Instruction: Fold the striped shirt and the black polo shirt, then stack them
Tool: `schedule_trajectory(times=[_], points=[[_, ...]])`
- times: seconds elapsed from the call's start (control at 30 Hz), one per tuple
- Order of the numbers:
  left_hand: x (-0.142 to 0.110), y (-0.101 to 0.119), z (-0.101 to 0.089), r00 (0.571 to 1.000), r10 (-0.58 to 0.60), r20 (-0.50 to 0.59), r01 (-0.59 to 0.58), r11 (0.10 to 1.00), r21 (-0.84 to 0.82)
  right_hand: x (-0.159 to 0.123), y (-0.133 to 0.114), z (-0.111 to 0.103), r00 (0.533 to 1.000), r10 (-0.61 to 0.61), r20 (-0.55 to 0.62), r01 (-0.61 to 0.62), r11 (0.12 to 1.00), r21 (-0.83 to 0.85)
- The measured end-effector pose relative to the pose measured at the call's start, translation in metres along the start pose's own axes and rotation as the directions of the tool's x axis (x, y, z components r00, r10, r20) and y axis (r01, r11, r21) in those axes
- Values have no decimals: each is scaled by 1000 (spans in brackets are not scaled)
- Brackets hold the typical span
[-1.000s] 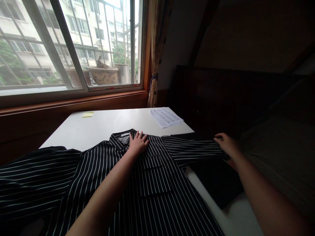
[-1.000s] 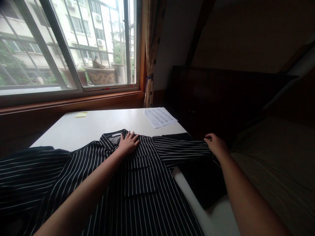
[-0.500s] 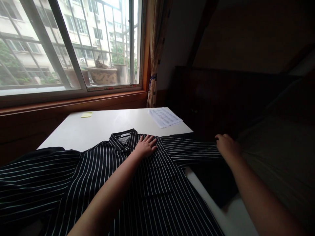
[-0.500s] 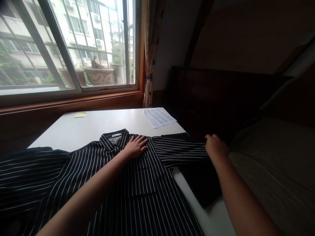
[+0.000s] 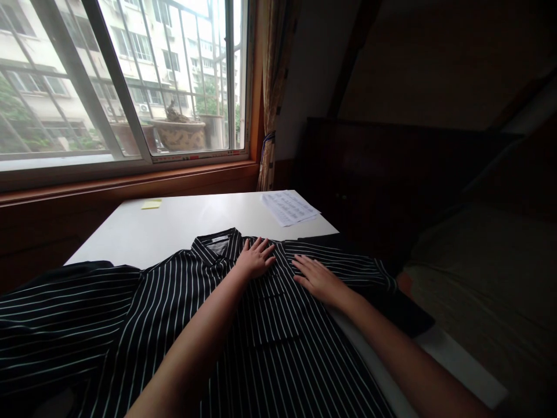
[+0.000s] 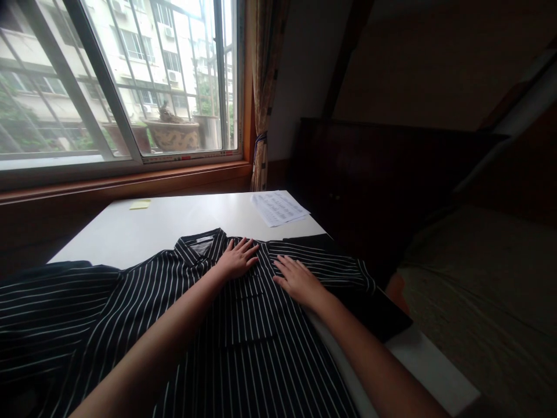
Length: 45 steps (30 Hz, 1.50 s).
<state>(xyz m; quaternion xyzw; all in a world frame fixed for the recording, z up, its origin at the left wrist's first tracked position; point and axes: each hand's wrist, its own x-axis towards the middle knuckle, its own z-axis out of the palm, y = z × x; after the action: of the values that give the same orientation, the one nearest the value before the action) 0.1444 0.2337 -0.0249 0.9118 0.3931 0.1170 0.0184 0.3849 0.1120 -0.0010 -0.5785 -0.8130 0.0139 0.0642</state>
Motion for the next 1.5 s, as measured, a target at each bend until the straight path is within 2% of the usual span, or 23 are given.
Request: schedule_trajectory(times=[0.13, 0.23, 0.43, 0.63, 0.7, 0.8, 0.87, 0.97, 1.1, 1.2, 1.37, 1.5], points=[[-13, 8, -11, 998, 40, -38, -40, 999, 8, -5, 7, 15, 998, 56, 25, -55, 998, -41], [-36, 18, -16, 996, 82, -43, -81, 997, 5, -7, 13, 17, 998, 54, 24, -53, 997, -55], [-114, 33, -24, 988, 148, 42, -146, 988, -46, -7, 13, 17, 998, 47, 46, -43, 996, -75], [-184, 37, -55, 978, 201, 58, -197, 978, -63, 3, 12, 10, 986, 102, 134, -93, 993, -70], [-199, 26, -64, 989, 147, 26, -146, 989, -35, 11, 5, 7, 988, 102, 115, -96, 994, -57], [-209, -9, -68, 994, -100, -40, 102, 994, 39, 29, -16, 5, 998, 43, 50, -43, 999, -1], [-211, -39, -65, 957, -289, -35, 291, 953, 85, 47, -37, 6, 1000, -6, 31, 4, 999, 53], [-207, -79, -59, 887, -461, 15, 453, 878, 154, 80, -71, 14, 999, -43, 30, 39, 992, 119], [-198, -112, -58, 858, -512, 40, 496, 847, 188, 121, -109, 31, 998, -58, 21, 55, 989, 134], [-193, -128, -62, 857, -512, 61, 494, 849, 186, 140, -118, 41, 999, -50, 8, 48, 991, 126], [-192, -143, -62, 831, -554, 42, 535, 818, 209, 144, -101, 46, 1000, -9, 3, 9, 994, 105], [-194, -145, -59, 833, -552, 27, 536, 819, 205, 136, -79, 46, 1000, 12, 14, -13, 996, 85]])
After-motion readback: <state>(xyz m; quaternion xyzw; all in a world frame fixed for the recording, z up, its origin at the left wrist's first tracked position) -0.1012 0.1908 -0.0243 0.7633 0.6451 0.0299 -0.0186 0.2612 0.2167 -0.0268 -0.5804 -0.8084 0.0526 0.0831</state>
